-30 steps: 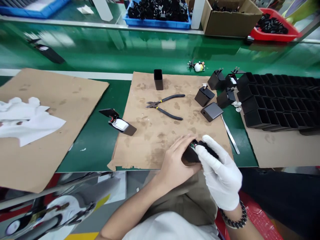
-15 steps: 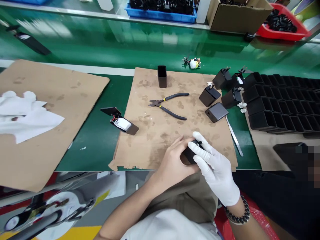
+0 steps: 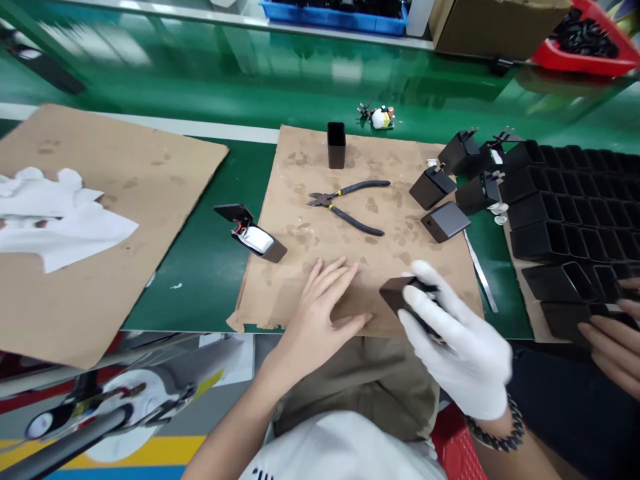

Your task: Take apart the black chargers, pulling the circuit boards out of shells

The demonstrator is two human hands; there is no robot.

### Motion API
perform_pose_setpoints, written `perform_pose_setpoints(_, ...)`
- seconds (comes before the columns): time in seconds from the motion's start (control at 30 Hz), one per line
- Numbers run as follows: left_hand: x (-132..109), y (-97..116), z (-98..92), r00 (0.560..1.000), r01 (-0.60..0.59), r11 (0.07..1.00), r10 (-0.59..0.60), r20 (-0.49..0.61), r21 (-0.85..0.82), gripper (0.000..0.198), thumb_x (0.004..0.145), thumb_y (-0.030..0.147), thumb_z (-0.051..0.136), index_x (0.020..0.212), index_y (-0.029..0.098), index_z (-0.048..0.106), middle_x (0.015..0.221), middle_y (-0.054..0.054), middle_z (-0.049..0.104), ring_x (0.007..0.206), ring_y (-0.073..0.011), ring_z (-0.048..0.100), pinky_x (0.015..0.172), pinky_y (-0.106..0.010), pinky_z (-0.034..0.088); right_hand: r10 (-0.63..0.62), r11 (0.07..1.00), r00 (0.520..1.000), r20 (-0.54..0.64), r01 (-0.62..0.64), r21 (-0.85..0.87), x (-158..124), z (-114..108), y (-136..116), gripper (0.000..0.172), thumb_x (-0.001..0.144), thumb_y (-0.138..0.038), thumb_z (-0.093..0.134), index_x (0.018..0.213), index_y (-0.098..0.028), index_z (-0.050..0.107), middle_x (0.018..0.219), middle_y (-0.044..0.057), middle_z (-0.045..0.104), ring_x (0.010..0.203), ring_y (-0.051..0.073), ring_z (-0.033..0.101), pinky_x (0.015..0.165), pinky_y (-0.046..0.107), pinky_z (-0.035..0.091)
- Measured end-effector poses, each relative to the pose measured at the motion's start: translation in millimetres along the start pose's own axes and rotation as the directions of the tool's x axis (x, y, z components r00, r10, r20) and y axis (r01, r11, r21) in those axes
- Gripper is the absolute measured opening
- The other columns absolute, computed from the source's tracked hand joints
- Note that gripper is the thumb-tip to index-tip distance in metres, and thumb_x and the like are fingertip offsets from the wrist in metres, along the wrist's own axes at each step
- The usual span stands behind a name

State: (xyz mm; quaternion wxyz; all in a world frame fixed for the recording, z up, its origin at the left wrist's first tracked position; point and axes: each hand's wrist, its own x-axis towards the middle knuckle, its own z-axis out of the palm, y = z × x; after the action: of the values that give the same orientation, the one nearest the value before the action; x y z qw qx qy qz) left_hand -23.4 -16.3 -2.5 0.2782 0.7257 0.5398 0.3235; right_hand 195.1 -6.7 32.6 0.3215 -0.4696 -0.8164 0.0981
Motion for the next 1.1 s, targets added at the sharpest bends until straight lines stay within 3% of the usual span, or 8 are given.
perform_pose_setpoints(0.13, 0, -4, -2.2, 0.999, -0.006, 1.000, 0.005, -0.047, -0.018, 0.061, 0.094, 0.033, 0.071, 0.151, 0.025, 0.049, 0.147, -0.011, 0.063, 0.146, -0.0292, 0.052, 0.129, -0.062, 0.031, 0.014, 0.999, 0.999, 0.049, -0.015, 0.036, 1, 11, 8, 0.045, 0.093, -0.012, 0.063, 0.131, -0.034, 0.071, 0.153, 0.001, 0.055, 0.114, 0.019, 0.075, 0.092, 0.023, 0.064)
perform_pose_setpoints(0.27, 7, 4, 0.4, 1.000, -0.005, 1.000, 0.005, -0.001, -0.029, 0.056, 0.094, 0.033, 0.070, 0.147, 0.022, 0.052, 0.149, -0.012, 0.062, 0.145, -0.0289, 0.053, 0.129, -0.061, 0.032, 0.042, 0.975, 0.987, 0.158, -0.075, 0.210, 8, 16, 17, 0.042, 0.094, -0.016, 0.064, 0.131, -0.033, 0.071, 0.151, 0.002, 0.058, 0.121, 0.019, 0.071, 0.097, 0.026, 0.063)
perform_pose_setpoints(0.43, 17, 28, 30.2, 0.998, -0.060, 0.997, 0.059, -0.019, -0.044, 0.069, 0.086, 0.033, 0.076, 0.145, 0.015, 0.045, 0.147, -0.018, 0.061, 0.143, -0.0324, 0.055, 0.127, -0.063, 0.033, 0.028, 0.933, 0.975, 0.222, -0.105, 0.344, 16, -2, 19, 0.046, 0.096, -0.017, 0.064, 0.138, -0.035, 0.066, 0.153, 0.001, 0.056, 0.132, 0.021, 0.064, 0.106, 0.030, 0.058)
perform_pose_setpoints(0.53, 21, 37, 48.5, 0.992, -0.057, 0.994, 0.045, -0.120, -0.094, 0.053, 0.087, 0.024, 0.071, 0.135, 0.018, 0.050, 0.136, -0.014, 0.070, 0.130, -0.0281, 0.066, 0.127, -0.061, 0.035, 0.021, 0.931, 0.968, 0.251, -0.110, 0.348, 15, -11, 17, 0.049, 0.099, -0.017, 0.061, 0.144, -0.036, 0.060, 0.155, 0.001, 0.052, 0.136, 0.021, 0.060, 0.108, 0.030, 0.057)
perform_pose_setpoints(0.63, 22, 38, 54.8, 0.989, -0.049, 0.991, 0.030, -0.148, -0.121, 0.047, 0.086, 0.019, 0.068, 0.130, 0.020, 0.052, 0.130, -0.011, 0.073, 0.122, -0.0253, 0.071, 0.126, -0.059, 0.036, 0.017, 0.939, 0.962, 0.273, -0.109, 0.326, 12, -13, 17, 0.050, 0.101, -0.016, 0.056, 0.146, -0.036, 0.057, 0.157, 0.001, 0.049, 0.137, 0.021, 0.058, 0.108, 0.030, 0.057)
perform_pose_setpoints(0.77, 23, 37, 52.2, 0.985, -0.069, 0.992, 0.051, -0.163, -0.109, 0.050, 0.085, 0.017, 0.066, 0.132, 0.020, 0.050, 0.129, -0.010, 0.074, 0.118, -0.0247, 0.073, 0.125, -0.060, 0.037, -0.024, 0.949, 0.987, 0.158, -0.027, 0.313, -3, 0, 17, 0.057, 0.098, -0.010, 0.057, 0.148, -0.036, 0.055, 0.160, 0.001, 0.046, 0.142, 0.022, 0.054, 0.114, 0.035, 0.055)
perform_pose_setpoints(0.93, 24, 39, 50.0, 0.990, -0.053, 0.994, 0.040, -0.135, -0.091, 0.051, 0.082, 0.019, 0.069, 0.130, 0.021, 0.050, 0.126, -0.009, 0.075, 0.114, -0.0247, 0.074, 0.125, -0.058, 0.038, 0.196, 0.899, 0.976, -0.091, -0.142, 0.414, -22, 22, 13, 0.051, 0.093, -0.008, 0.066, 0.139, -0.029, 0.062, 0.147, 0.006, 0.063, 0.133, 0.024, 0.063, 0.109, 0.039, 0.060)
perform_pose_setpoints(1.1, 24, 38, 48.7, 0.992, -0.053, 0.995, 0.042, -0.123, -0.089, 0.052, 0.081, 0.018, 0.068, 0.130, 0.021, 0.051, 0.125, -0.009, 0.075, 0.111, -0.0245, 0.074, 0.127, -0.055, 0.036, 0.062, 0.996, 0.993, -0.101, -0.055, 0.071, -11, 12, 3, 0.046, 0.093, -0.013, 0.068, 0.137, -0.027, 0.065, 0.139, 0.007, 0.068, 0.116, 0.024, 0.074, 0.095, 0.030, 0.066)
